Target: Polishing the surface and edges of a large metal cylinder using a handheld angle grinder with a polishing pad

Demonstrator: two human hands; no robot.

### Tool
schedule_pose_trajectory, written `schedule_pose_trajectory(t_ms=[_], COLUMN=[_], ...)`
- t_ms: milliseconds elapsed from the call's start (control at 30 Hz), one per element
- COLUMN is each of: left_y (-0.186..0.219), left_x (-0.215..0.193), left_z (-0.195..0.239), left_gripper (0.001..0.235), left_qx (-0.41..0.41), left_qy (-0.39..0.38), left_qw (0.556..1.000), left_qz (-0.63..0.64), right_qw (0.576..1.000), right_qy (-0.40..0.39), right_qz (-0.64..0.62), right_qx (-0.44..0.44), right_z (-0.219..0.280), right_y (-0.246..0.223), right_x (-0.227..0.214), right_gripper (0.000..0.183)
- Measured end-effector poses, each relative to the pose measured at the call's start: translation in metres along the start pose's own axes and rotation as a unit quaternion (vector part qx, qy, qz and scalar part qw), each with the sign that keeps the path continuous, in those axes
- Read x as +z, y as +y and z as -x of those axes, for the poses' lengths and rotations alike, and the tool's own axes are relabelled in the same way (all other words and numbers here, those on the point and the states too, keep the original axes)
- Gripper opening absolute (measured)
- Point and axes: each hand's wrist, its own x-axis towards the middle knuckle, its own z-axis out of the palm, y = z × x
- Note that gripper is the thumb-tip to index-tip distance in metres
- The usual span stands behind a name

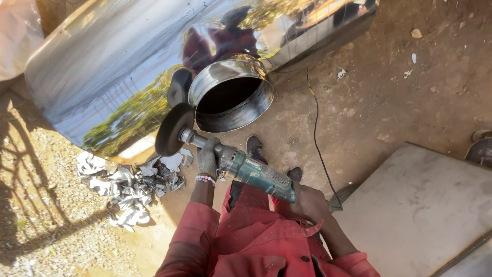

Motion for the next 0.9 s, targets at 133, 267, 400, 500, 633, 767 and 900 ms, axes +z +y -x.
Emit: schedule_pose_trajectory(t_ms=[133, 267, 400, 500, 633, 767, 900], left_y=[0.047, 0.06, 0.075, 0.076, 0.075, 0.092, 0.126], left_x=[0.02, 0.035, 0.048, 0.061, 0.092, 0.135, 0.195], left_z=[0.047, 0.026, 0.011, -0.006, -0.024, -0.014, 0.04], left_gripper=[0.091, 0.092, 0.093, 0.088, 0.081, 0.078, 0.076], left_qx=[0.01, 0.026, 0.028, 0.029, 0.054, 0.067, 0.084], left_qy=[-0.026, -0.048, -0.066, -0.071, -0.076, -0.078, -0.091], left_qw=[1.0, 0.998, 0.997, 0.996, 0.994, 0.993, 0.992], left_qz=[0.01, 0.024, 0.022, 0.034, 0.053, 0.058, 0.03], right_qw=[1.0, 0.999, 0.998, 0.997, 0.996, 0.997, 0.996], right_qy=[0.0, 0.016, 0.026, 0.03, 0.034, 0.033, 0.052], right_qz=[0.006, 0.014, 0.037, 0.045, 0.048, 0.02, -0.02], right_qx=[0.023, 0.049, 0.045, 0.047, 0.068, 0.065, 0.069], right_z=[0.01, -0.002, -0.022, -0.029, -0.05, -0.038, -0.033], right_y=[-0.021, -0.025, -0.023, -0.03, -0.001, -0.008, 0.006], right_x=[-0.033, -0.051, -0.068, -0.085, -0.094, -0.139, -0.18], right_gripper=[0.043, 0.041, 0.039, 0.042, 0.057, 0.064, 0.069])
